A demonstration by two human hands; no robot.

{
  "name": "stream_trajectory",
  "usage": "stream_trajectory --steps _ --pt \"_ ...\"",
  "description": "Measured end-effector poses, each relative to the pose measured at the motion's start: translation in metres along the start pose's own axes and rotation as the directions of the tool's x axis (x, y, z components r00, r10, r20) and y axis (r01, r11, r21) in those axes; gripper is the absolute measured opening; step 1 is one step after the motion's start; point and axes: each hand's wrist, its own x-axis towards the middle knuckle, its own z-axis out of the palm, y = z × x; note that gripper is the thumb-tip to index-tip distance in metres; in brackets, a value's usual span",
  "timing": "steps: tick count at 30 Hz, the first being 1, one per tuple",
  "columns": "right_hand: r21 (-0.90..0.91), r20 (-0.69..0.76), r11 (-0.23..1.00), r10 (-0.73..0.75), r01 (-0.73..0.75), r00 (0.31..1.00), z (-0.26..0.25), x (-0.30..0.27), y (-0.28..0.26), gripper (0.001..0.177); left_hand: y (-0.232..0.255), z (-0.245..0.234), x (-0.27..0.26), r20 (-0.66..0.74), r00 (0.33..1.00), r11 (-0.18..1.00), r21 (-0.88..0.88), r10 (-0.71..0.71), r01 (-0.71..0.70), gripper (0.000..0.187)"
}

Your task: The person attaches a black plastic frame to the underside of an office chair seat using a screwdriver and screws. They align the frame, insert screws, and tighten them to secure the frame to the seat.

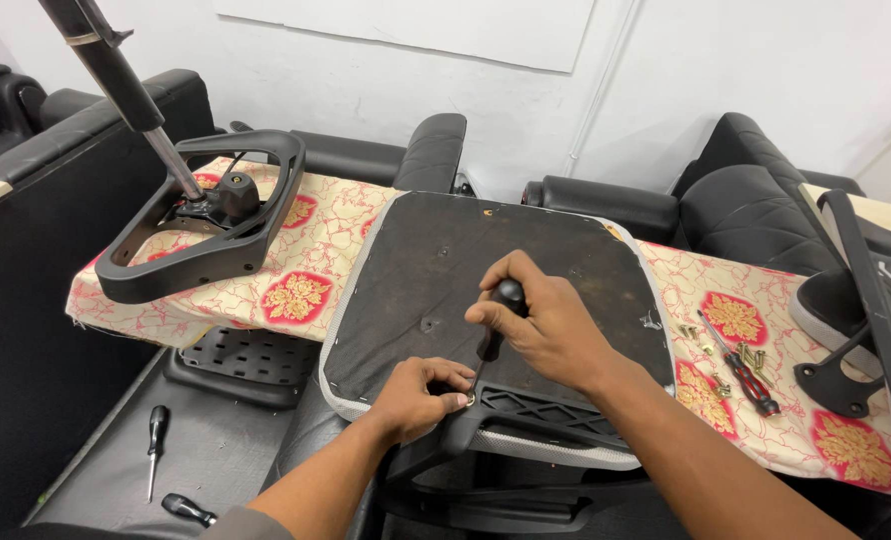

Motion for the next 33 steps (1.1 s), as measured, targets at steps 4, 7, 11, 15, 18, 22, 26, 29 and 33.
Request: stream_trajectory --steps 4,7,11,15,18,22,26,29,33 --pt "-0.020 0.130 0.994 -0.100 0.104 0.986 -0.005 0.004 -0.007 0.037 0.005 0.005 -0.003 -0.055 0.998 1.000 0.027 0.004 -0.002 0.015" --pt "-0.025 0.222 1.000 -0.008 0.014 0.975 -0.011 0.006 -0.015 0.036 0.005 0.006 -0.004 -0.067 0.997 0.998 0.057 0.037 -0.034 0.012" --pt "-0.215 0.307 0.965 -0.081 0.152 0.948 -0.028 0.008 -0.030 0.031 0.004 0.008 -0.005 -0.078 0.995 0.997 0.053 0.057 -0.053 0.011" --pt "-0.387 0.416 0.918 0.090 0.086 0.905 -0.040 0.012 -0.047 0.035 0.005 0.010 -0.006 -0.109 0.990 0.994 0.080 0.088 -0.079 0.011" --pt "-0.504 0.429 0.861 0.191 0.059 0.883 -0.044 0.017 -0.057 0.038 0.006 0.009 -0.006 -0.100 0.990 0.989 0.117 0.100 -0.088 0.015" --pt "-0.577 0.441 0.815 0.262 0.047 0.858 -0.044 0.020 -0.060 0.041 0.008 0.012 -0.004 -0.113 0.993 0.996 0.086 0.039 -0.029 0.020" --pt "-0.609 0.411 0.792 0.276 0.036 0.869 -0.041 0.015 -0.052 0.043 0.007 0.013 -0.005 -0.115 0.993 0.997 0.078 0.032 -0.023 0.022" --pt "-0.553 0.406 0.828 0.174 0.090 0.897 -0.040 0.014 -0.043 0.042 0.007 0.014 -0.005 -0.131 0.991 0.997 0.081 0.029 -0.018 0.022" --pt "-0.587 0.299 0.807 0.146 0.061 0.943 -0.032 0.009 -0.036 0.043 0.007 0.015 -0.005 -0.141 0.989 0.994 0.099 0.051 -0.037 0.021"
